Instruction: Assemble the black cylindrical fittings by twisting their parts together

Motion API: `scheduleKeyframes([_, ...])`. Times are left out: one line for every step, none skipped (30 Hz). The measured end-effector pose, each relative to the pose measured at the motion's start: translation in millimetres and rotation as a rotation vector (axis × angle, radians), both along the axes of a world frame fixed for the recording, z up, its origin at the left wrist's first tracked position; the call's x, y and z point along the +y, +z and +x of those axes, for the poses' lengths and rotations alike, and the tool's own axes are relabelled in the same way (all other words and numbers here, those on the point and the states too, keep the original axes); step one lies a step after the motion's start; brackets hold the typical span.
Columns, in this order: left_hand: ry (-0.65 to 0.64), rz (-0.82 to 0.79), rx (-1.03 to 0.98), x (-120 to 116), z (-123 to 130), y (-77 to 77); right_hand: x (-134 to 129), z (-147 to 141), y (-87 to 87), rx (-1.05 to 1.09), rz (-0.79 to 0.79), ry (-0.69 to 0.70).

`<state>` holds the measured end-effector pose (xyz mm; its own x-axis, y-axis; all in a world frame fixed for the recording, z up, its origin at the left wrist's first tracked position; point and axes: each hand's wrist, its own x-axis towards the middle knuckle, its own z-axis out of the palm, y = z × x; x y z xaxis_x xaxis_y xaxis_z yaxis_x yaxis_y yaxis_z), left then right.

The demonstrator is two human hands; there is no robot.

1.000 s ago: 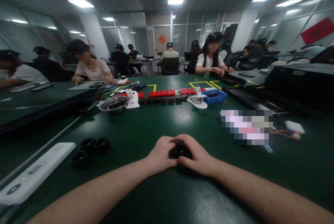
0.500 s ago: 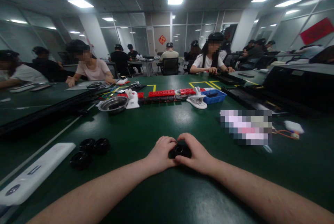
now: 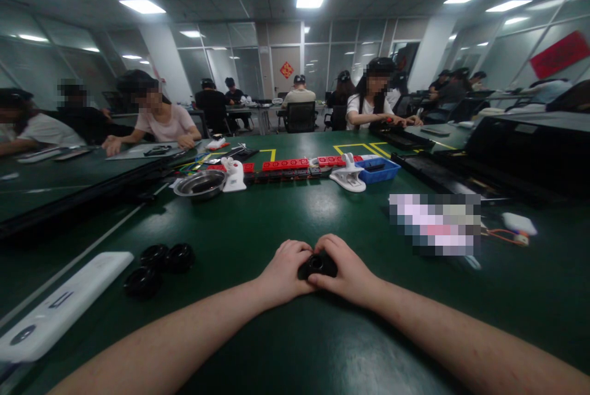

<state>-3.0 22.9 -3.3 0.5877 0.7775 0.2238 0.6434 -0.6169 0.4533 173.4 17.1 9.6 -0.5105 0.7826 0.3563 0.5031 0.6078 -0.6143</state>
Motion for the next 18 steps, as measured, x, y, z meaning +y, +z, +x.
scheduleKeyframes([0.002, 0.002, -0.002, -0.3, 0.2, 0.3, 0.1, 0.1, 0.2, 0.0, 0.005, 0.025])
scheduleKeyframes([0.003, 0.003, -0.004, -0.5, 0.3, 0.6, -0.1, 0.4, 0.7, 0.004, 0.005, 0.065])
scheduleKeyframes([0.005, 0.002, -0.004, -0.6, 0.5, 0.8, -0.5, 0.8, 1.3, 0.011, 0.003, 0.109])
scheduleKeyframes([0.007, 0.001, -0.003, -0.6, 0.6, 1.1, -1.0, 1.2, 1.8, 0.021, 0.002, 0.152])
scheduleKeyframes([0.011, 0.001, -0.001, -0.5, 0.6, 1.4, -1.4, 1.5, 2.1, 0.033, 0.0, 0.184])
scheduleKeyframes([0.013, 0.0, 0.001, -0.4, 0.6, 1.8, -1.6, 1.8, 2.0, 0.043, -0.001, 0.192])
scheduleKeyframes([0.013, -0.001, 0.002, -0.3, 0.6, 2.3, -1.6, 1.9, 1.6, 0.051, -0.002, 0.177])
scheduleKeyframes([0.009, -0.002, 0.005, -0.2, 0.6, 2.7, -1.4, 1.7, 0.8, 0.051, -0.005, 0.144])
scheduleKeyframes([0.007, -0.002, 0.006, -0.2, 0.6, 3.2, -1.0, 1.5, 0.0, 0.044, -0.007, 0.102])
scheduleKeyframes([0.003, -0.004, 0.007, -0.2, 0.6, 3.5, -0.6, 1.1, -0.7, 0.033, -0.008, 0.061])
scheduleKeyframes([0.001, -0.006, 0.007, -0.2, 0.7, 3.6, -0.1, 0.7, -1.2, 0.024, -0.006, 0.029])
scheduleKeyframes([0.001, -0.007, 0.007, -0.2, 0.8, 3.5, 0.1, 0.4, -1.3, 0.02, -0.001, 0.018])
scheduleKeyframes([0.001, -0.008, 0.007, -0.2, 0.8, 3.1, 0.2, 0.2, -1.0, 0.02, 0.005, 0.03])
scheduleKeyframes([0.002, -0.007, 0.005, -0.1, 0.9, 2.4, 0.0, 0.2, -0.2, 0.024, 0.008, 0.06])
scheduleKeyframes([0.003, -0.006, 0.004, 0.0, 0.9, 1.7, -0.3, 0.3, 0.7, 0.03, 0.006, 0.099])
scheduleKeyframes([0.003, -0.004, 0.004, 0.1, 0.8, 0.9, -0.7, 0.6, 1.6, 0.037, 0.004, 0.141])
scheduleKeyframes([0.005, -0.001, 0.004, 0.3, 0.7, 0.2, -1.1, 1.0, 2.4, 0.043, 0.001, 0.177])
scheduleKeyframes([0.005, 0.004, 0.006, 0.4, 0.5, -0.3, -1.3, 1.2, 2.9, 0.05, 0.0, 0.197])
